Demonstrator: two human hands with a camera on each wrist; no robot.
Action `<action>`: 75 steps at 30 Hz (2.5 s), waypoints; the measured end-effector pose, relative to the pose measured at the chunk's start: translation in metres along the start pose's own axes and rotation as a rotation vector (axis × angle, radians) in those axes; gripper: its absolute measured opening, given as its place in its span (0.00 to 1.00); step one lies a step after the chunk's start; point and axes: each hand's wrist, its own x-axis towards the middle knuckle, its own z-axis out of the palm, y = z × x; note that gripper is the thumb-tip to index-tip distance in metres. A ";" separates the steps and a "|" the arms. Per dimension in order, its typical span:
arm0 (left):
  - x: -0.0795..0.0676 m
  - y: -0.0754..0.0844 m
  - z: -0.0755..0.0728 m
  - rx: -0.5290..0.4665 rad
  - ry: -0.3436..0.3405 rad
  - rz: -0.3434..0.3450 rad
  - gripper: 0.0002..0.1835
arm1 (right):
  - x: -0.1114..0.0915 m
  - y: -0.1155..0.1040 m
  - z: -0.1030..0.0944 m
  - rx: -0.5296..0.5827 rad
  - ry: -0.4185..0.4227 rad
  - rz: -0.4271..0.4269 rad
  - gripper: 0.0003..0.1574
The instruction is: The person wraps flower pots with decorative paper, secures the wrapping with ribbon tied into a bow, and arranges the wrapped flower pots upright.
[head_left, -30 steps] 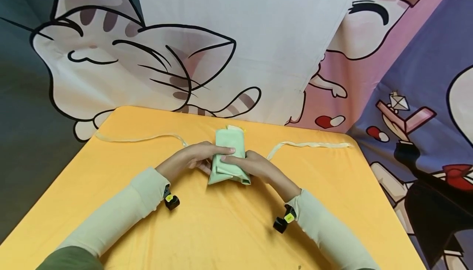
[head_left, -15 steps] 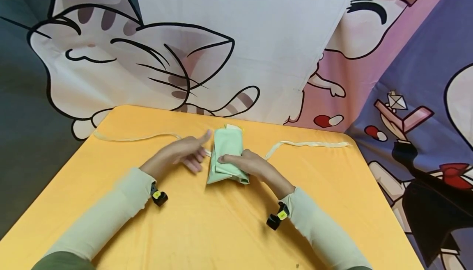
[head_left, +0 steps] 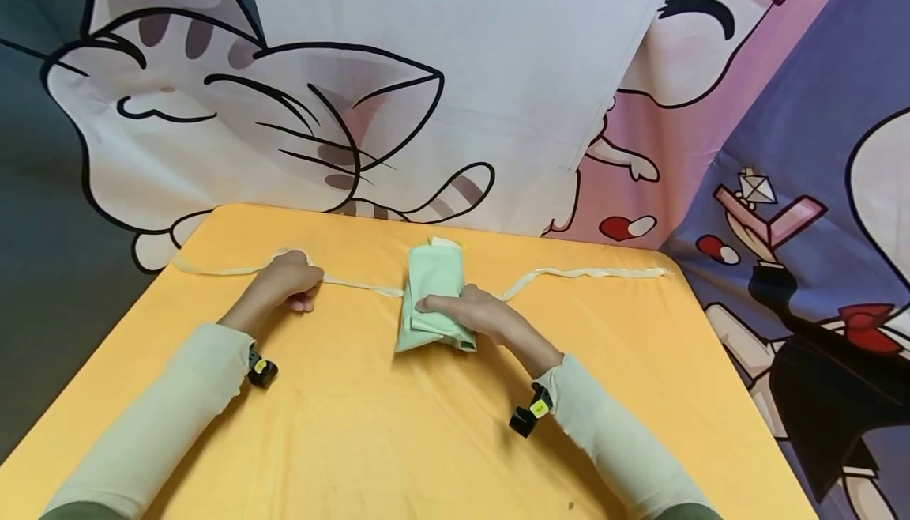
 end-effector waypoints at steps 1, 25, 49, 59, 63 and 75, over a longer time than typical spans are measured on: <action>-0.001 -0.002 -0.003 0.003 -0.002 -0.014 0.19 | 0.001 0.000 0.000 0.008 -0.003 -0.005 0.38; -0.031 -0.086 -0.082 -0.097 0.178 -0.117 0.25 | 0.002 0.007 0.001 0.091 -0.032 -0.064 0.33; -0.056 0.123 0.013 -0.191 0.245 0.462 0.12 | 0.003 0.006 0.003 0.108 0.006 -0.022 0.37; -0.033 0.182 0.077 0.056 0.170 0.678 0.12 | 0.001 0.005 0.004 0.120 -0.013 -0.042 0.33; -0.022 0.192 0.094 0.101 0.046 0.658 0.20 | 0.003 0.005 0.007 0.118 0.006 -0.058 0.34; -0.049 0.135 0.078 0.035 0.141 0.367 0.35 | 0.004 0.000 0.010 0.161 0.002 -0.061 0.27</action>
